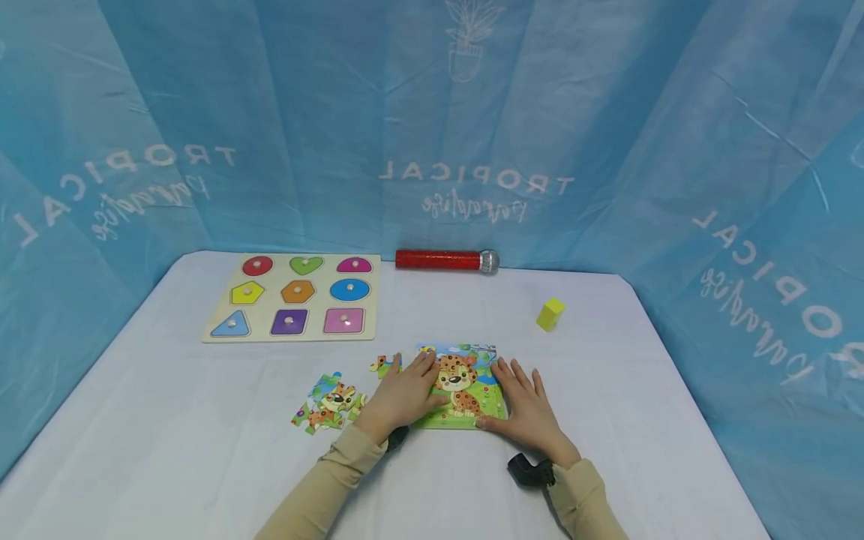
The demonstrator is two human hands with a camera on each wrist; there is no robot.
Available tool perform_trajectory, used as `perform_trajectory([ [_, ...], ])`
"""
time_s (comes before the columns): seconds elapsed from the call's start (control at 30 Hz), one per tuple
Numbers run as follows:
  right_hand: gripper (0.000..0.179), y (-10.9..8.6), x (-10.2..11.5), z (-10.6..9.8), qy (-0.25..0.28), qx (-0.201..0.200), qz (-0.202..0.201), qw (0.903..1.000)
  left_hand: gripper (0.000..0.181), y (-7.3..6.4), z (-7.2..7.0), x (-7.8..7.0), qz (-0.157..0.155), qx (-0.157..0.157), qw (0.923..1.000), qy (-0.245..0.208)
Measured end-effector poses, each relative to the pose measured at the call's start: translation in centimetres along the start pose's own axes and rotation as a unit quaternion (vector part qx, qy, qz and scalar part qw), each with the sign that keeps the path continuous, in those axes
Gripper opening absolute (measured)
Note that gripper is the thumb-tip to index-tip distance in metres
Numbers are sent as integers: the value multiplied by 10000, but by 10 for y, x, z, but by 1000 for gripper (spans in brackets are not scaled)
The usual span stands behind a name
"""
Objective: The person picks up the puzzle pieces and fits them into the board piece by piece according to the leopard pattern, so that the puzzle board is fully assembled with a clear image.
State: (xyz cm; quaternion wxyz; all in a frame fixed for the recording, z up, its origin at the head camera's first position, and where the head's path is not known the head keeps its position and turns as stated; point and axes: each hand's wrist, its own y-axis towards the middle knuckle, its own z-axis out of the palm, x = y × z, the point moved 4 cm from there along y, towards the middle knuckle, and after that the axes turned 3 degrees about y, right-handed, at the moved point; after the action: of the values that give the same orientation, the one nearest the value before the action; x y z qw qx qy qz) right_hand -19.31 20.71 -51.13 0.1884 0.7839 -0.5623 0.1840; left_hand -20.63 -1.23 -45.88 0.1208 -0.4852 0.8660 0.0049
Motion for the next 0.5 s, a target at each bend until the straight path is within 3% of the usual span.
perform_trajectory([
  [0.23,102,0,4,1,10,80,-37,10000,67,5,3,-2,60,59,10000,-18],
  [0.5,103,0,1,0,-20,-104,-75,9999,64,9,1,-7,52,137,9998,-110],
])
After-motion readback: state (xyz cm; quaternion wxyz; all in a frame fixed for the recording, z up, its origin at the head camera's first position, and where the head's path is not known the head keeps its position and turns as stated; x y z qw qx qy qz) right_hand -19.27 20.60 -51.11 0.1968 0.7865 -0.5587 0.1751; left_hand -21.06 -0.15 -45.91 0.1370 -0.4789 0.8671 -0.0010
